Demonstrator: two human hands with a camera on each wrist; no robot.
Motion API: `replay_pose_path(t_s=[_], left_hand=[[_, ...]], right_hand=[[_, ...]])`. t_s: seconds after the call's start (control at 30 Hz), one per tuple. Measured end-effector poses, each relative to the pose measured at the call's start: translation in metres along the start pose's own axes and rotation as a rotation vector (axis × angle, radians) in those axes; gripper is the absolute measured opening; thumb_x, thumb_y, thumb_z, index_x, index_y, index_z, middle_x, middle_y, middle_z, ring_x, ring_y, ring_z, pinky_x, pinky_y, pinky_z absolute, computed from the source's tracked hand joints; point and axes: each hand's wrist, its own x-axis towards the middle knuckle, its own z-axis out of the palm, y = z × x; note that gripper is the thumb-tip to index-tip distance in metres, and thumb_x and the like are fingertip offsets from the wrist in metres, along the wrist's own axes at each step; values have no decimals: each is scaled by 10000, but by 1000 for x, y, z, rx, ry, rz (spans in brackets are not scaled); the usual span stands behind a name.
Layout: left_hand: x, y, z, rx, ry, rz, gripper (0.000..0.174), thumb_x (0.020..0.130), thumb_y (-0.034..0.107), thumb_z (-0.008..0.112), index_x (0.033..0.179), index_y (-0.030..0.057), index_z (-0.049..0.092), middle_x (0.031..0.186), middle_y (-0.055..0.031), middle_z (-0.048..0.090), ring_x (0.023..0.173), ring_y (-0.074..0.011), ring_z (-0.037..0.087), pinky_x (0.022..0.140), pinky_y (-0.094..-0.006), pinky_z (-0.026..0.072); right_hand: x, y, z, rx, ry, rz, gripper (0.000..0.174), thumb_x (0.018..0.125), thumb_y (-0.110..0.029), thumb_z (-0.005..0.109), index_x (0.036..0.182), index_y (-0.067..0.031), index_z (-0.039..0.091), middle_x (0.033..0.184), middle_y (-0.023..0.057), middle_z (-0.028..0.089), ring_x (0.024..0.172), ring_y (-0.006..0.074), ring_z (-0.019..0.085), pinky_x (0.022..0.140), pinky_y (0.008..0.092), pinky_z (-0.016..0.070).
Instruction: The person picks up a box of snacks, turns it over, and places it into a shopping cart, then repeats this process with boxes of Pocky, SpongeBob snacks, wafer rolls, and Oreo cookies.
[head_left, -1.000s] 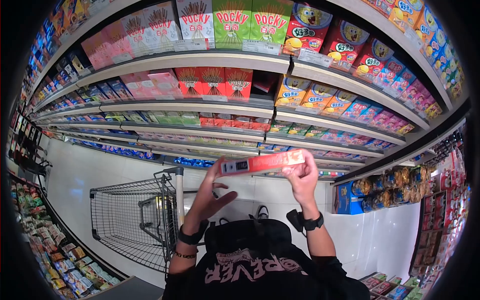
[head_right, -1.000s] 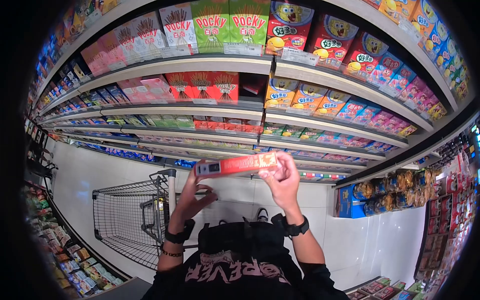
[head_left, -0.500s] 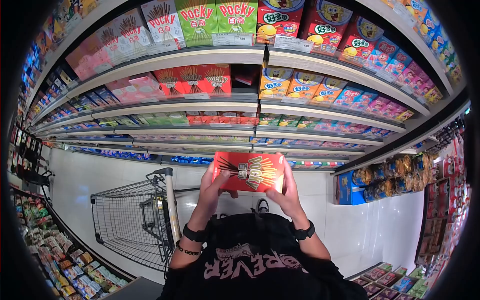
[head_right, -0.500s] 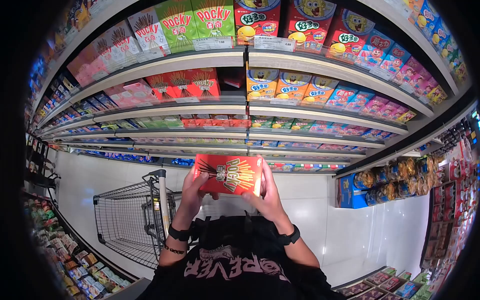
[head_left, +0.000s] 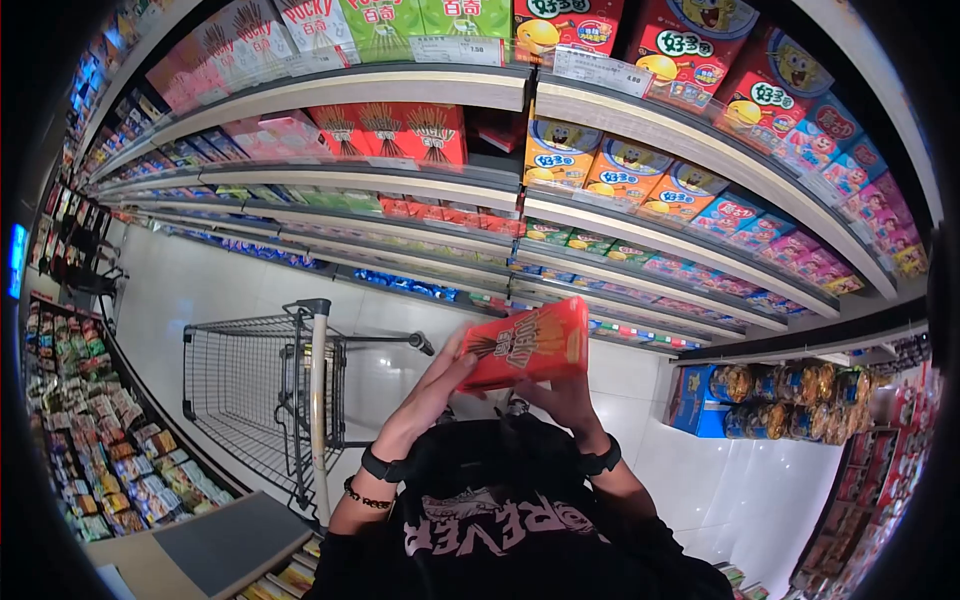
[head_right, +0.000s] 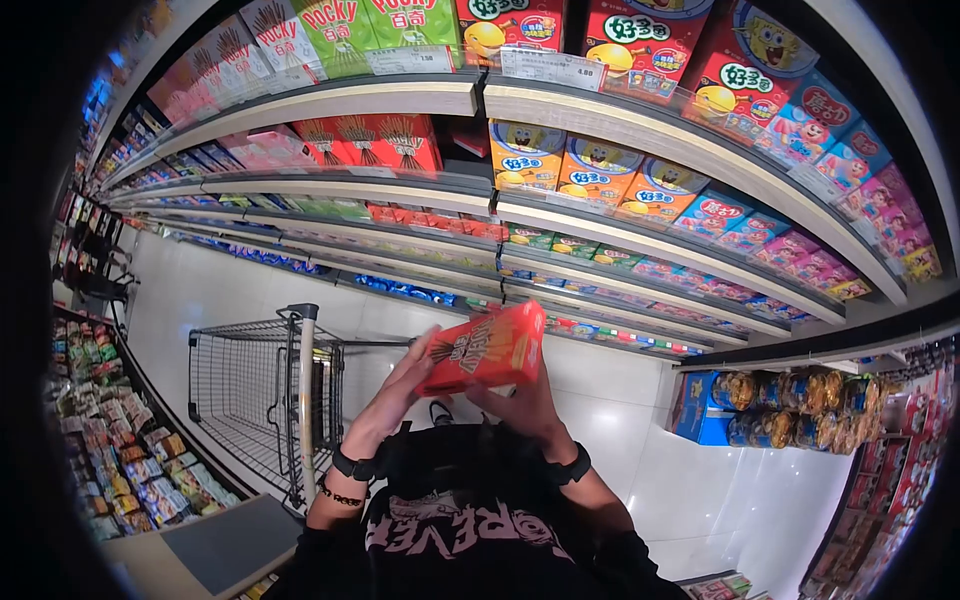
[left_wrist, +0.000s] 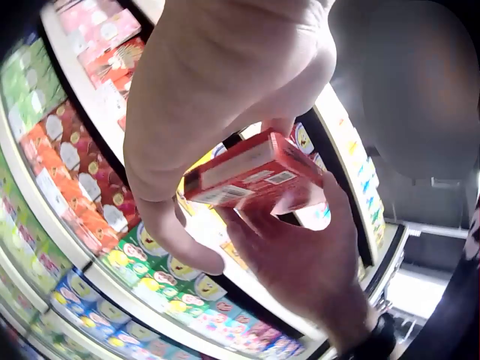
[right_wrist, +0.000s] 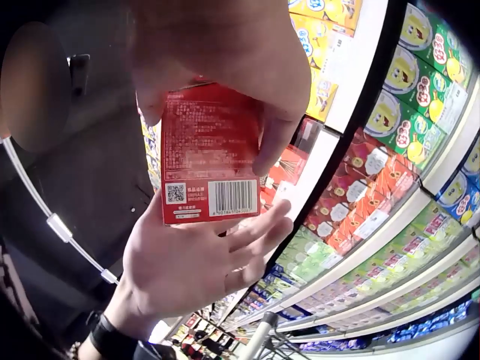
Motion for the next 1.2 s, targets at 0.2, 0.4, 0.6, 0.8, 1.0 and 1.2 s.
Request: replay_pose_path(t_s=[0.2, 0.4, 0.6, 0.8, 1.0, 1.2], left_hand=[[-2, 14, 20, 445, 11, 314, 843, 754, 193, 701, 1461, 62, 261, 1467, -147, 336, 1368, -287, 304, 1091, -399, 274], [-5, 13, 38, 636, 1, 408, 704, 764, 188, 722, 1375, 23, 413, 1440, -177, 375, 1356, -321, 336, 1098, -396, 271], [-38, -7, 0, 453, 234, 245, 491, 864, 200, 673, 1283, 4, 509, 1116, -112, 637, 1024, -174, 597, 905, -302, 448], [-142, -26, -115, 296, 843, 392, 389, 911, 248, 619, 1212, 9, 554, 1024, -54, 621, 767, -99, 619, 572, -218, 504], [-253, -85, -270, -229, 1451, 334, 306, 927, 354, 543, 957, 52, 578, 681, -30, 591, 594, -108, 603, 490, -209, 466], [-261, -215, -448, -446, 1353, 5, 327, 884, 306, 584, 1004, 3, 560, 809, -134, 637, 590, -227, 656, 479, -287, 543]], right_hand=[[21, -8, -16, 506, 29, 262, 768, 829, -175, 689, 1426, -20, 232, 1290, 154, 478, 1201, 243, 483, 1004, 391, 398], [22, 9, -18, 466, -37, 244, 800, 848, -258, 680, 1443, -25, 200, 1287, 123, 449, 1195, 219, 471, 983, 370, 414], [17, 7, -1, 585, -193, 295, 676, 878, -181, 636, 1418, -27, 259, 1299, 151, 476, 1076, 200, 578, 916, 325, 459], [7, 48, 17, -18, -539, 289, 467, 859, -175, 630, 1283, -43, 485, 1096, 122, 644, 940, 213, 644, 850, 348, 489], [-31, 204, -18, -942, -758, 467, 363, 802, -227, 683, 1122, -66, 626, 941, 154, 687, 819, 276, 680, 752, 362, 538], [-86, 273, -51, -455, -362, 1148, 360, 891, -304, 562, 1132, -36, 575, 982, 151, 680, 806, 249, 686, 634, 399, 540]])
